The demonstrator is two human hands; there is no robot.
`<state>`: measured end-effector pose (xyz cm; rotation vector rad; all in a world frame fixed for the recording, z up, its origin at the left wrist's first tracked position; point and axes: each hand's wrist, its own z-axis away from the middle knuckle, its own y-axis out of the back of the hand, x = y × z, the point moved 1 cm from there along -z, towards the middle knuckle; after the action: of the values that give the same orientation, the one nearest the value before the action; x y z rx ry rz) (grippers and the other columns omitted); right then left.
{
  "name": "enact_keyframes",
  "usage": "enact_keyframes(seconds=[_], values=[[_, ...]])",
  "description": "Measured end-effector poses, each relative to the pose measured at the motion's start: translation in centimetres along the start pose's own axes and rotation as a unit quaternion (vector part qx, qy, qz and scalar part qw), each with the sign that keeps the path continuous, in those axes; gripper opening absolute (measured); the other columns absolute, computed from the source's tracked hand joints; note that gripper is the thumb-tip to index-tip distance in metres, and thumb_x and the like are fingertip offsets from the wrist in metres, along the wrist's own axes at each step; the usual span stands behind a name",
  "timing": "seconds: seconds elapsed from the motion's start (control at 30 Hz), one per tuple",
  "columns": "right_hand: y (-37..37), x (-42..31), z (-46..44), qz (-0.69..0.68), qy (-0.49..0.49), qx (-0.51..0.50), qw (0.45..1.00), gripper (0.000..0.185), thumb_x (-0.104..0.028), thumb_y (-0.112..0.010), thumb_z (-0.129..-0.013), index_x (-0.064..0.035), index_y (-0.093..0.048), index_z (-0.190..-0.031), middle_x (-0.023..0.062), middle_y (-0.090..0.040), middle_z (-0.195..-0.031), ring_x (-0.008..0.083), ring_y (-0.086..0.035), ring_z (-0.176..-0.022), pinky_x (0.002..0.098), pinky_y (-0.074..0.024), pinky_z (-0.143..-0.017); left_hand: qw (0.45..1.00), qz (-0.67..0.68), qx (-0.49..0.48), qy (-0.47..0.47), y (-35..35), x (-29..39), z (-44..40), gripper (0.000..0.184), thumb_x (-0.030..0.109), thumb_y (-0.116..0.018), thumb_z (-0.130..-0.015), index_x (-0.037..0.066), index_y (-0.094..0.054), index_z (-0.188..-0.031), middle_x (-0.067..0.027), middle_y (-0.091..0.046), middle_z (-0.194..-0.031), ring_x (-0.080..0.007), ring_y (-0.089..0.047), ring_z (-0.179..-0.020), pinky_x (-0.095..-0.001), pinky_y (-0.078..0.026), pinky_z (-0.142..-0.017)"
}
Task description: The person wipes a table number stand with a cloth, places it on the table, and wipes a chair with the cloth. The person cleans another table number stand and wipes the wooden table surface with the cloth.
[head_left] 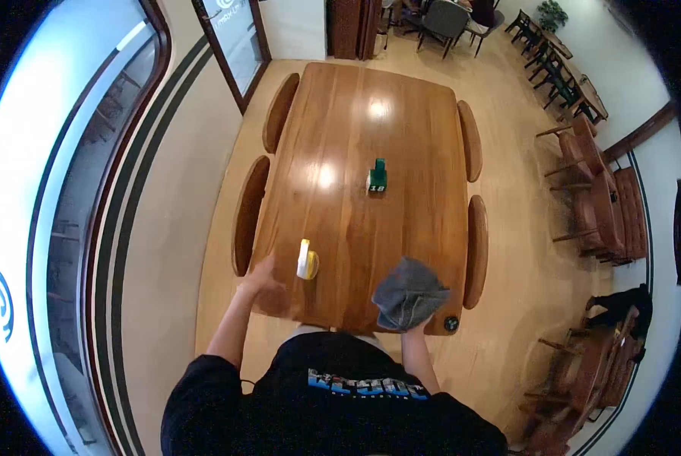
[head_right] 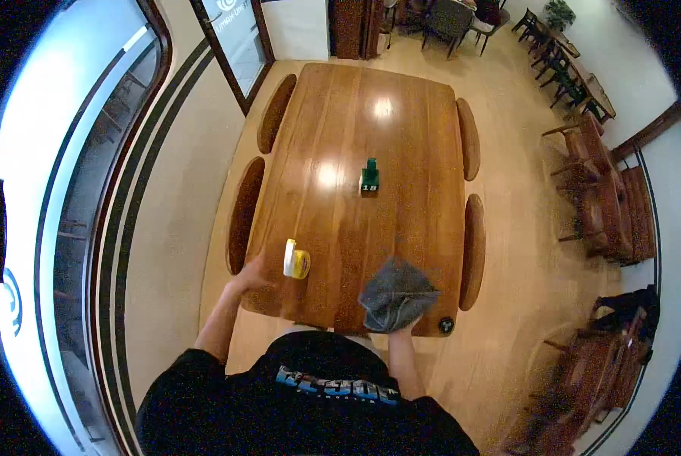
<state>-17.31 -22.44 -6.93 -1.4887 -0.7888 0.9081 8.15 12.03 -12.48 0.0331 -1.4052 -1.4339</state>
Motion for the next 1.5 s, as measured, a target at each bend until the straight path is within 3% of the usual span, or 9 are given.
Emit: enact_keyframes(seconds=[0.17, 0.23, 0.6, 0.67, 0.77, 1.03, 1.17, 1.23, 1.5], values=[[-2.6, 3.9, 1.8, 0.020, 0.014, 0.069, 0.997, 0.053, -0.046, -0.047, -0.102, -0.0127, -0.051, -0.143, 0.0106, -0.059, -0.137, 0.0299, -0.060, -0.119, 0.0508, -0.0475, -0.101, 0.970, 0.195, 0.084, -0.122, -4.3, 1.8, -4.1, 0.138, 0.028, -0.096, -0.060, 0.009, -0.002, -0.160, -0.0203, -0.018, -0.162, -0.0363, -0.031, -0.145, -0.0478, -0.032, -0.116], [-2.4, 4.4, 2.8, 0.119, 0.054, 0.106, 0.986, 0.055, -0.046, -0.049, -0.101, -0.0096, -0.051, -0.142, 0.0125, -0.059, -0.138, 0.0304, -0.059, -0.121, 0.0514, -0.0466, -0.102, 0.945, 0.215, 0.166, -0.184, -5.1, 2.6, -5.5, 0.129, 0.036, -0.094, -0.062, 0.007, -0.013, -0.158, -0.0225, -0.049, -0.142, -0.0370, -0.056, -0.121, -0.0463, -0.048, -0.098], [-4.4, 9.0, 9.8, 0.080, 0.136, 0.203, 0.966, 0.047, -0.044, -0.058, -0.096, -0.0112, -0.064, -0.128, 0.0103, -0.067, -0.124, 0.0296, -0.065, -0.106, 0.0481, -0.0505, -0.095, 0.954, 0.301, 0.010, 0.001, -7.0, 1.0, -6.7, 0.081, 0.021, -0.079, -0.083, 0.006, -0.034, -0.148, -0.0105, -0.067, -0.097, -0.0232, -0.064, -0.074, -0.0358, -0.053, -0.065], [-6.6, 7.8, 8.7, 0.263, 0.145, 0.005, 0.954, 0.049, -0.043, -0.058, -0.096, -0.0129, -0.058, -0.135, 0.0083, -0.061, -0.134, 0.0279, -0.058, -0.117, 0.0456, -0.0430, -0.104, 0.934, 0.355, -0.007, 0.040, -6.3, 2.3, -3.8, 0.078, 0.016, -0.077, -0.083, 0.007, -0.035, -0.148, -0.0097, -0.067, -0.100, -0.0214, -0.064, -0.077, -0.0342, -0.053, -0.068], [-7.8, 7.2, 9.4, 0.434, 0.153, -0.178, 0.870, 0.054, -0.042, -0.058, -0.097, -0.0146, -0.051, -0.143, 0.0063, -0.054, -0.144, 0.0262, -0.051, -0.129, 0.0431, -0.0355, -0.114, 0.831, 0.554, 0.037, -0.046, -4.3, 7.4, 0.3, 0.069, 0.001, -0.071, -0.083, 0.011, -0.042, -0.145, -0.0083, -0.066, -0.101, -0.0186, -0.062, -0.082, -0.0306, -0.051, -0.076], [-12.3, 5.5, 13.2, 0.798, 0.101, 0.212, 0.555, 0.056, -0.035, -0.065, -0.091, -0.0136, -0.053, -0.141, 0.0044, -0.055, -0.141, 0.0242, -0.051, -0.129, 0.0363, -0.0331, -0.115, 0.890, 0.432, -0.138, -0.040, -6.4, 10.1, 1.9, 0.079, -0.007, -0.071, -0.078, 0.015, -0.041, -0.147, -0.0023, -0.057, -0.092, -0.0149, -0.056, -0.079, -0.0288, -0.049, -0.076], [-5.8, 6.7, 21.1, 0.923, 0.211, 0.293, 0.132, 0.056, -0.031, -0.068, -0.088, -0.0136, -0.054, -0.139, 0.0038, -0.054, -0.143, 0.0234, -0.049, -0.130, 0.0343, -0.0330, -0.114, 0.885, 0.346, -0.273, -0.152, -9.0, 13.5, 0.9, 0.073, -0.005, -0.071, -0.079, 0.012, -0.045, -0.145, -0.0035, -0.057, -0.090, -0.0141, -0.055, -0.076, -0.0273, -0.049, -0.071], [-11.4, 7.7, 22.8, 0.824, 0.217, 0.336, 0.400, 0.038, -0.035, -0.058, -0.093, -0.0141, -0.065, -0.124, 0.0048, -0.068, -0.121, 0.0233, -0.061, -0.110, 0.0392, -0.0446, -0.102, 0.845, 0.362, -0.367, -0.143, -9.2, 16.6, 1.1, 0.066, -0.003, -0.070, -0.083, 0.010, -0.047, -0.143, -0.0033, -0.058, -0.091, -0.0137, -0.055, -0.077, -0.0278, -0.048, -0.072], [-4.7, 17.6, 35.0, 0.546, 0.435, 0.536, 0.475, 0.047, -0.042, -0.048, -0.099, -0.0166, -0.057, -0.138, 0.0052, -0.062, -0.135, 0.0261, -0.059, -0.121, 0.0466, -0.0381, -0.112, 0.793, 0.197, -0.506, -0.277, -13.3, 24.4, 3.6, 0.062, 0.002, -0.071, -0.086, 0.007, -0.047, -0.143, -0.0022, -0.059, -0.090, -0.0143, -0.056, -0.078, -0.0276, -0.048, -0.074]])
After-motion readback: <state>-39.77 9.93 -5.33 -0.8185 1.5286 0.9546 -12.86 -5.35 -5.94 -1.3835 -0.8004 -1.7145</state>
